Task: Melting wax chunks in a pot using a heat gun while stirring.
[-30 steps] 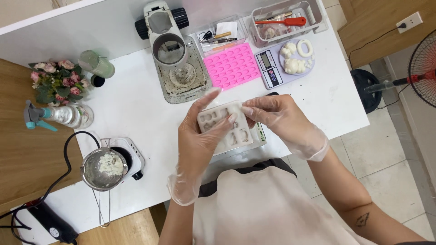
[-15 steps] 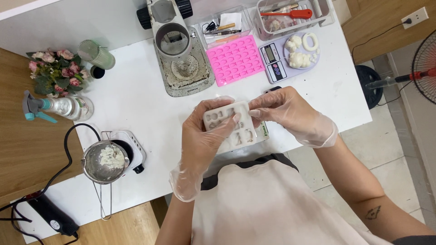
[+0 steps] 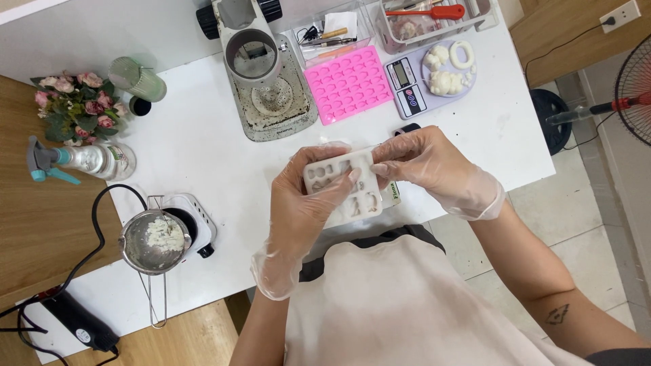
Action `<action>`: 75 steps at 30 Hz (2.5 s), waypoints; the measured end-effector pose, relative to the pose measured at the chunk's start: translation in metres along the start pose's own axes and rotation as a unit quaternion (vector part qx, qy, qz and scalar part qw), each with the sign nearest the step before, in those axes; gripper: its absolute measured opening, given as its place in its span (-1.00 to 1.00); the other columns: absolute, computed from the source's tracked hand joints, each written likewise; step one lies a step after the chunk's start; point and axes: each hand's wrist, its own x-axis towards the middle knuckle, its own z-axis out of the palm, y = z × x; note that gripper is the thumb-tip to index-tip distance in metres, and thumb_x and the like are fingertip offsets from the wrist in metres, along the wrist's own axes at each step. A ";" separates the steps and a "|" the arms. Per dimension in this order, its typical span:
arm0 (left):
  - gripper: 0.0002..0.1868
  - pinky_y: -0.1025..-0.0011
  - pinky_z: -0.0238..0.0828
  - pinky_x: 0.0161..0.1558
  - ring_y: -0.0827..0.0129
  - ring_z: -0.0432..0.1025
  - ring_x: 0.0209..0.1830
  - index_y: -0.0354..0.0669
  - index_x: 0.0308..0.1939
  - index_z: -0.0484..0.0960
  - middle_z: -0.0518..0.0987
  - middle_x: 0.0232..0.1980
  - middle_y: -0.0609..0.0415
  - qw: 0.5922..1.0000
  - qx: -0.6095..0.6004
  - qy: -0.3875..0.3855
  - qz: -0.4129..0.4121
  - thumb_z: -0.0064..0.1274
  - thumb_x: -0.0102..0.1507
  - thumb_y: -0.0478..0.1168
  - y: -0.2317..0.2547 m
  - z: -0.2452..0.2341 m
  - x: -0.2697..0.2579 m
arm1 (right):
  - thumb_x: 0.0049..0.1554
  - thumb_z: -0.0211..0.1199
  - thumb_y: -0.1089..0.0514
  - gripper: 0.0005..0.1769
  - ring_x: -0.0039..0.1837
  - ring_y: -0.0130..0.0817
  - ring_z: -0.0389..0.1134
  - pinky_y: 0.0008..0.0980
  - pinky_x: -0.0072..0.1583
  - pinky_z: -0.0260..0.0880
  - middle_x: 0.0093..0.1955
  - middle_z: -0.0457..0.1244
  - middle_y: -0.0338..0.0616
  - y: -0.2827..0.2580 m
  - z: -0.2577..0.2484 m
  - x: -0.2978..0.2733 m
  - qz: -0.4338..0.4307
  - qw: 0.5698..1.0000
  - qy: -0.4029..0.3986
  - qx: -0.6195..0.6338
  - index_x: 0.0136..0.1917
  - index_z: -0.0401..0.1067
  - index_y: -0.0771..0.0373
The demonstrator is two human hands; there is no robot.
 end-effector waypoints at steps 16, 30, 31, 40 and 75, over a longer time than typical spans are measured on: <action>-0.61 0.31 0.55 0.07 0.42 0.54 -0.05 -0.14 -0.10 0.70 0.73 -0.10 -0.06 1.000 0.003 -0.001 -0.011 0.45 0.00 -0.31 0.001 0.001 0.001 | -0.06 0.31 0.51 -0.78 -0.22 -0.11 0.50 -0.16 -0.07 0.59 -0.29 0.40 0.28 -0.006 0.004 -0.001 -0.002 1.000 0.003 -0.010 -0.08 0.56 0.60; -0.60 0.31 0.58 -0.03 0.41 0.54 -0.18 -0.17 -0.10 0.71 0.73 -0.21 -0.08 0.998 0.012 0.003 -0.062 0.40 -0.02 -0.41 0.009 -0.001 -0.001 | -0.08 0.33 0.49 -0.78 -0.23 -0.17 0.48 -0.20 -0.08 0.58 -0.30 0.40 0.24 -0.008 0.009 -0.004 0.018 0.999 0.020 -0.018 -0.09 0.57 0.59; -0.60 0.31 0.58 -0.03 0.41 0.54 -0.18 -0.17 -0.10 0.71 0.73 -0.21 -0.08 0.998 0.012 0.002 -0.062 0.40 -0.02 -0.41 0.008 -0.001 0.000 | -0.08 0.33 0.49 -0.78 -0.23 -0.17 0.48 -0.20 -0.08 0.58 -0.30 0.40 0.24 -0.010 0.010 -0.004 0.018 0.999 0.020 -0.019 -0.09 0.57 0.59; -0.61 0.34 0.58 -0.05 0.43 0.55 -0.20 -0.18 -0.13 0.70 0.72 -0.24 -0.05 0.998 0.011 0.016 -0.062 0.38 -0.03 -0.43 0.007 -0.001 0.000 | -0.08 0.33 0.50 -0.80 -0.23 -0.16 0.49 -0.19 -0.08 0.59 -0.31 0.41 0.24 -0.009 0.012 -0.005 0.013 1.000 0.019 -0.016 -0.12 0.58 0.56; -0.64 0.34 0.58 -0.13 0.35 0.50 -0.12 -0.20 -0.07 0.67 0.71 -0.11 -0.14 0.998 -0.014 0.054 -0.042 0.18 0.04 -0.43 0.021 0.009 -0.015 | 0.01 0.32 0.41 -0.78 -0.22 -0.19 0.47 -0.24 -0.07 0.55 -0.27 0.41 0.21 -0.020 0.009 -0.008 0.006 1.000 0.019 -0.020 -0.04 0.58 0.56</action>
